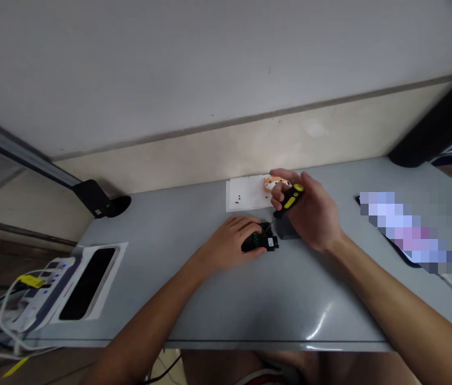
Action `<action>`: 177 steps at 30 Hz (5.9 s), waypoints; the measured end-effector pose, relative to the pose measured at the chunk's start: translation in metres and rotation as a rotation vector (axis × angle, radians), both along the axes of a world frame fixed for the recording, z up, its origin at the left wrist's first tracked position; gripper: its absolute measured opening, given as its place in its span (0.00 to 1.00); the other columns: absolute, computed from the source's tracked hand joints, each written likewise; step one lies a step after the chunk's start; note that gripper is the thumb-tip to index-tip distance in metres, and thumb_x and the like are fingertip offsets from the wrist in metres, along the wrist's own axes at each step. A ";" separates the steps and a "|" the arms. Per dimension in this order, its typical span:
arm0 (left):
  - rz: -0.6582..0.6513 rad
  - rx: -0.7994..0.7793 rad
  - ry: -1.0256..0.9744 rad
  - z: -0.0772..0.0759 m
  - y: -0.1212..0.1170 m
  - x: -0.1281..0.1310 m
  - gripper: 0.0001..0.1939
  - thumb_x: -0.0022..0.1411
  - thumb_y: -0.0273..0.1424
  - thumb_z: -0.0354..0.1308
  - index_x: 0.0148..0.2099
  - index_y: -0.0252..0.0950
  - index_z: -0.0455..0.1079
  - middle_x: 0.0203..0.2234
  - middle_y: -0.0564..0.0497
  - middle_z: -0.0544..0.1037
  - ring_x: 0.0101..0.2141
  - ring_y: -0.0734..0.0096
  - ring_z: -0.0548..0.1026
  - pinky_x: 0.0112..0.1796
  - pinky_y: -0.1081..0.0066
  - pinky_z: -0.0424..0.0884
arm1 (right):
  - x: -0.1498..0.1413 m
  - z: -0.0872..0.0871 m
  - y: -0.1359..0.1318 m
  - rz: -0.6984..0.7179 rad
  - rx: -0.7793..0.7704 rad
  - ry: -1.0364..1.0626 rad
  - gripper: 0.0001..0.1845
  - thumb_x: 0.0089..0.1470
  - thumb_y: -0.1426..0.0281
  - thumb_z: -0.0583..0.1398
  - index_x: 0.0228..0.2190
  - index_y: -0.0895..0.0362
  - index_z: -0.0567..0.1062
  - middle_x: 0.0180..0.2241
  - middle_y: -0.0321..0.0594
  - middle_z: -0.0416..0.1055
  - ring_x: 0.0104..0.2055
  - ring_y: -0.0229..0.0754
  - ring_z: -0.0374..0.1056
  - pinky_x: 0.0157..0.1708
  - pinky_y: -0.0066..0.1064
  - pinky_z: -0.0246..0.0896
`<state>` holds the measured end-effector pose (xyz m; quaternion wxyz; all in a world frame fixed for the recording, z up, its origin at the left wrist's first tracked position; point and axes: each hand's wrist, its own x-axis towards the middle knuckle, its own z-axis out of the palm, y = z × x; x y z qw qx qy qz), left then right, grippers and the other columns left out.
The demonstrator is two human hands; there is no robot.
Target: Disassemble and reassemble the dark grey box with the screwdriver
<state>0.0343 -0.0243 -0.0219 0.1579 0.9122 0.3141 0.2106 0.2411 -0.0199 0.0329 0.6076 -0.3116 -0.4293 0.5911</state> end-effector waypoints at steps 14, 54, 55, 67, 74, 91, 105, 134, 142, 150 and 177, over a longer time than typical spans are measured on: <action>-0.029 0.010 -0.004 0.000 0.001 -0.001 0.09 0.69 0.36 0.65 0.49 0.40 0.76 0.54 0.46 0.80 0.53 0.58 0.78 0.58 0.56 0.72 | -0.005 -0.005 -0.005 -0.026 0.071 -0.146 0.27 0.56 0.41 0.64 0.26 0.51 0.69 0.19 0.29 0.59 0.22 0.36 0.57 0.26 0.32 0.55; 0.015 -0.012 -0.013 -0.001 -0.004 0.004 0.12 0.68 0.35 0.63 0.51 0.40 0.68 0.51 0.44 0.79 0.53 0.54 0.77 0.56 0.54 0.73 | -0.005 0.004 -0.008 0.059 -0.030 -0.067 0.21 0.52 0.47 0.69 0.34 0.51 0.80 0.31 0.35 0.67 0.33 0.39 0.64 0.36 0.33 0.63; 0.016 -0.020 -0.006 -0.001 -0.004 0.003 0.13 0.68 0.35 0.63 0.52 0.40 0.68 0.52 0.44 0.78 0.54 0.54 0.76 0.57 0.53 0.73 | -0.004 0.003 -0.008 0.043 -0.009 -0.088 0.21 0.50 0.47 0.71 0.30 0.51 0.78 0.31 0.35 0.67 0.34 0.39 0.64 0.37 0.32 0.64; 0.042 -0.050 0.019 0.001 -0.003 0.004 0.19 0.67 0.37 0.66 0.57 0.40 0.69 0.53 0.45 0.79 0.55 0.53 0.76 0.58 0.54 0.71 | -0.004 -0.004 -0.004 0.006 0.035 -0.141 0.24 0.55 0.42 0.66 0.37 0.50 0.74 0.26 0.30 0.63 0.26 0.35 0.60 0.27 0.30 0.58; 0.003 0.027 0.010 -0.003 -0.001 0.003 0.11 0.68 0.38 0.66 0.49 0.39 0.73 0.54 0.45 0.79 0.54 0.56 0.77 0.57 0.55 0.72 | -0.003 0.003 -0.008 0.069 -0.017 -0.066 0.20 0.51 0.49 0.71 0.28 0.51 0.77 0.34 0.36 0.69 0.36 0.39 0.67 0.39 0.33 0.65; 0.004 0.092 -0.009 -0.002 -0.001 0.002 0.09 0.67 0.37 0.67 0.45 0.39 0.75 0.52 0.46 0.80 0.51 0.57 0.78 0.54 0.56 0.74 | 0.000 0.004 -0.006 0.065 0.042 -0.146 0.21 0.55 0.46 0.67 0.32 0.51 0.77 0.33 0.36 0.71 0.35 0.39 0.69 0.38 0.34 0.67; -0.020 0.160 -0.056 -0.002 -0.001 0.000 0.11 0.70 0.39 0.65 0.46 0.37 0.75 0.49 0.45 0.82 0.47 0.60 0.81 0.51 0.61 0.78 | 0.000 -0.013 -0.005 -0.396 0.445 -0.951 0.09 0.66 0.59 0.58 0.39 0.51 0.71 0.36 0.39 0.76 0.36 0.44 0.69 0.46 0.42 0.62; 0.122 0.361 -0.260 0.004 0.003 0.001 0.10 0.74 0.26 0.51 0.42 0.38 0.74 0.38 0.48 0.81 0.39 0.69 0.81 0.43 0.67 0.78 | 0.025 -0.022 0.020 -0.811 0.203 -1.094 0.16 0.61 0.51 0.61 0.37 0.50 0.74 0.19 0.32 0.68 0.22 0.42 0.62 0.30 0.35 0.54; 0.294 0.364 -0.336 0.003 0.008 -0.002 0.08 0.72 0.25 0.55 0.45 0.39 0.75 0.38 0.49 0.82 0.39 0.68 0.80 0.42 0.68 0.78 | 0.016 -0.012 0.010 -0.787 0.296 -0.946 0.17 0.62 0.50 0.61 0.37 0.50 0.73 0.26 0.34 0.73 0.26 0.41 0.66 0.31 0.36 0.60; 0.399 0.360 -0.314 -0.004 0.012 -0.003 0.07 0.73 0.33 0.59 0.50 0.39 0.74 0.39 0.50 0.82 0.39 0.68 0.81 0.43 0.67 0.78 | 0.009 -0.005 0.000 -0.694 0.323 -0.739 0.17 0.63 0.51 0.61 0.37 0.51 0.73 0.32 0.36 0.74 0.29 0.39 0.71 0.29 0.33 0.64; 0.348 0.169 -0.468 -0.006 0.018 -0.004 0.08 0.73 0.33 0.60 0.41 0.40 0.79 0.34 0.52 0.80 0.29 0.75 0.76 0.32 0.73 0.74 | 0.003 -0.006 0.001 -0.577 0.296 -0.628 0.21 0.61 0.46 0.62 0.37 0.51 0.73 0.31 0.35 0.73 0.27 0.37 0.69 0.25 0.31 0.64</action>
